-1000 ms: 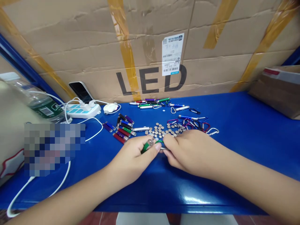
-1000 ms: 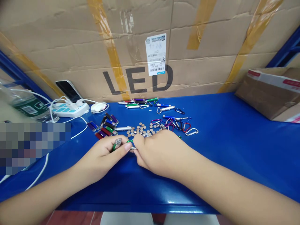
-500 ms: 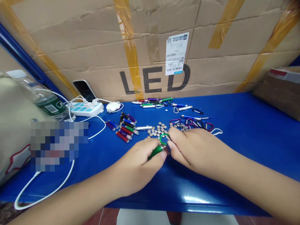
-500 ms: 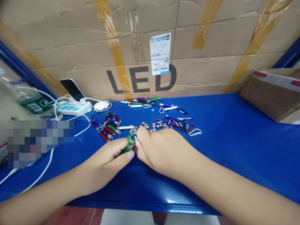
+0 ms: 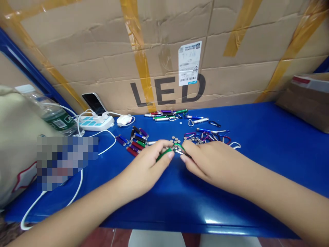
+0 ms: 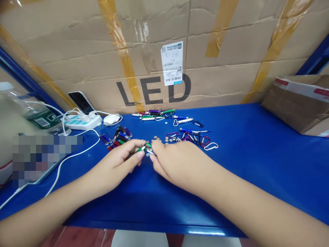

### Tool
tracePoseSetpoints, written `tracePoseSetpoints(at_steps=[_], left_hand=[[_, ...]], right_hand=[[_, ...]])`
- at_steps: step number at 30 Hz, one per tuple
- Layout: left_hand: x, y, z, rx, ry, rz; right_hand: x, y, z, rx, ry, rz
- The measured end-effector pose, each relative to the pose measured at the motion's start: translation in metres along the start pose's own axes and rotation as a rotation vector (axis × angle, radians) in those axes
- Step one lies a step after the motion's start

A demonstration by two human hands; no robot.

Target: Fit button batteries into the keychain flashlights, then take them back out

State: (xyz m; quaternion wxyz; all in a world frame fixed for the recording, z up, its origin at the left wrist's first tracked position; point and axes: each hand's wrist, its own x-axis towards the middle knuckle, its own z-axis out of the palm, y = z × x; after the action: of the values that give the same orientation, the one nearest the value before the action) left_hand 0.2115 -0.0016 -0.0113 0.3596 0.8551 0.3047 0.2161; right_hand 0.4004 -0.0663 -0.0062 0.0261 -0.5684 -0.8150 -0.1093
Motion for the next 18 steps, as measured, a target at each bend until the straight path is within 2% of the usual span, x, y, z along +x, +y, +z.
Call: tracePoseSetpoints(at_steps=[3, 6, 8, 12, 15, 18], left_hand=[[0.028, -0.005, -0.016, 0.186, 0.034, -0.021], [0.067, -0.012, -0.03, 0.512, -0.015, 0.038], [0.093, -0.02, -0.035, 0.69, -0.006, 0.04], [0.132, -0.043, -0.035, 0.782, -0.068, 0.054], [0.147, -0.054, -0.035, 0.846, -0.055, 0.063], [0.139, -0.046, -0.038, 0.872, -0.015, 0.104]], right_hand=[[0.0, 0.014, -0.001, 0.144, -0.02, 0.104], [0.0, 0.033, -0.003, 0.264, 0.016, 0.235], [0.0, 0.046, -0.003, 0.303, 0.05, 0.283], [-0.001, 0.061, -0.003, 0.345, 0.065, 0.329], [-0.002, 0.064, -0.004, 0.356, 0.061, 0.329], [-0.002, 0.064, -0.006, 0.36, 0.066, 0.308]])
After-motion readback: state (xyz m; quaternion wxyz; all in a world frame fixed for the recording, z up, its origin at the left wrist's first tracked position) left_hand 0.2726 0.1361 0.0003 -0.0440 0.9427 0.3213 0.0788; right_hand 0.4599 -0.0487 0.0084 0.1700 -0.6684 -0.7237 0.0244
